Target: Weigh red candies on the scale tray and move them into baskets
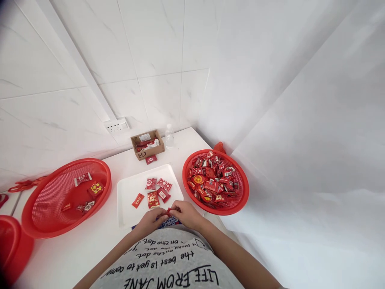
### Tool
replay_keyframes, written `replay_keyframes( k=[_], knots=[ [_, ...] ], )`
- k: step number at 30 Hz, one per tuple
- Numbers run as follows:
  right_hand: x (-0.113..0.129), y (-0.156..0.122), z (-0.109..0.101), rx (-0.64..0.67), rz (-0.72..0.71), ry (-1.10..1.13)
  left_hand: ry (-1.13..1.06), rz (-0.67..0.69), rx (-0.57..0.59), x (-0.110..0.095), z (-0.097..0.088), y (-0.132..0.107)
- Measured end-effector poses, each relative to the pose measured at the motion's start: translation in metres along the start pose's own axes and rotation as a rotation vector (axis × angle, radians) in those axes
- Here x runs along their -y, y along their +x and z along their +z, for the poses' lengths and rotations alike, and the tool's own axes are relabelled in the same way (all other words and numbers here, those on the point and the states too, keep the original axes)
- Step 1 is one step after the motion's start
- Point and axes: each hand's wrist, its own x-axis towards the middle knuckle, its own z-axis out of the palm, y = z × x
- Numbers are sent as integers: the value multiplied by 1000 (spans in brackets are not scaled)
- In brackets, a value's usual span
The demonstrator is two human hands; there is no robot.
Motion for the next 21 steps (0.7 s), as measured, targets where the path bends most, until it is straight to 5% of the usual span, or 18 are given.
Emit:
replay_keyframes(
  k=[7,10,14,21],
  knots=[
    [-43,7,-29,-594,55,-97,233,-15,-255,19,-19,15],
    [-62,7,-28,-465,89,-388,507,-1,-197,26,-22,34],
    [-72,5,-15,-221,279,-645,608,57,-98,32,-24,54],
    [-67,5,-13,-188,303,-673,629,51,-48,49,-24,60]
  ],
)
